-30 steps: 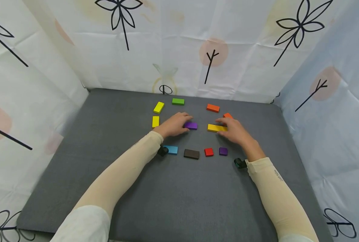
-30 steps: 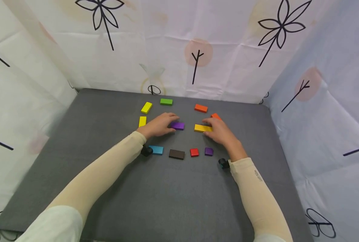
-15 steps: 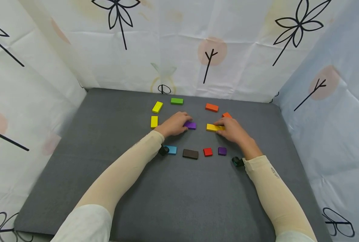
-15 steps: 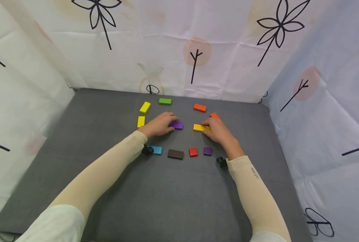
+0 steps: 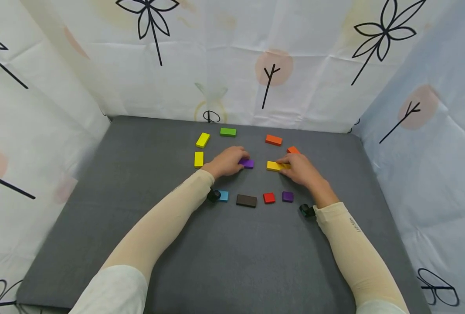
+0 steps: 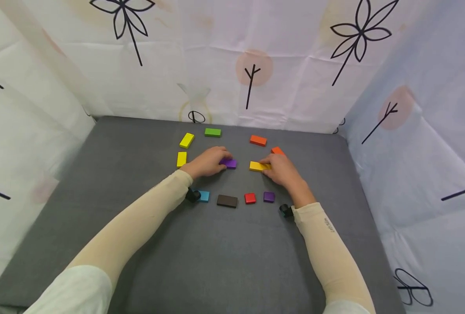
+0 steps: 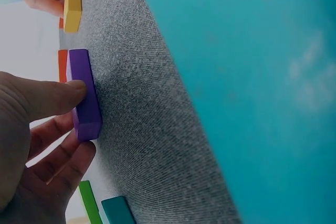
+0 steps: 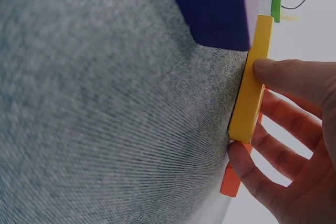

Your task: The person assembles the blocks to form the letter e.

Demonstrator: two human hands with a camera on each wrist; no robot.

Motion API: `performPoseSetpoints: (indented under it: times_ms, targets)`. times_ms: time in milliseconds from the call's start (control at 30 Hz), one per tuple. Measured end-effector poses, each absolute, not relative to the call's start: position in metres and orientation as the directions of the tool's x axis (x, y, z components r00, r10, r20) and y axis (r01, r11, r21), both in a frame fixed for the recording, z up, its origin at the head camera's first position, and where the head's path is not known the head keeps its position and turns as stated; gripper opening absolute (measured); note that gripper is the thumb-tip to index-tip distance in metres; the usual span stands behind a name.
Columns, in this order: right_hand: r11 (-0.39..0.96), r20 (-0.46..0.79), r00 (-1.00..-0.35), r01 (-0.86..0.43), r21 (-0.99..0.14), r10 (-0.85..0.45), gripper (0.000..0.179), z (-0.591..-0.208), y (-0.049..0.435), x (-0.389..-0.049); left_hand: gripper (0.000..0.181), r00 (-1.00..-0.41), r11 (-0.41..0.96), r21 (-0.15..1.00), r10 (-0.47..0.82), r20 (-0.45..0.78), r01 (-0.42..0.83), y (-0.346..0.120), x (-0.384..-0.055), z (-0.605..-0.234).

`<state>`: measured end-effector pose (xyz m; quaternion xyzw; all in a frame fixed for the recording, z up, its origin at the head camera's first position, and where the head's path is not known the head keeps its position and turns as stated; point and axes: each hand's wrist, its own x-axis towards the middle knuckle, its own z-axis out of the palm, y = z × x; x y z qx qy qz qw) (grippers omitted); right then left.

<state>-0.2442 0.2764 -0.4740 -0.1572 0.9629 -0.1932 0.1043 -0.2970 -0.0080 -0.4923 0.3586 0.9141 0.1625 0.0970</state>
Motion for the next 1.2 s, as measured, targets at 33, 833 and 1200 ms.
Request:
performPoseSetpoints:
  times_ms: [33,833,1200]
  targets:
    - [0.875,-0.140,-0.928,-0.264,-0.405,-0.345,0.043,-0.474,0.276,-0.244,0.035,-0.725,0.689,0.370,0.686,-0.057,0.623,-0.009,-0.297,-0.493]
    - [0.879,-0.127,-0.930,-0.273,-0.390,-0.345,0.041,-0.474,0.272,-0.244,0.036,-0.741,0.705,0.303,0.671,0.008,0.641,-0.012,-0.290,-0.491]
    - [0.878,-0.124,-0.936,-0.255,-0.404,-0.329,0.042,-0.477,0.272,-0.244,0.035,-0.640,0.629,0.160,0.768,0.020,0.760,-0.018,-0.264,-0.486]
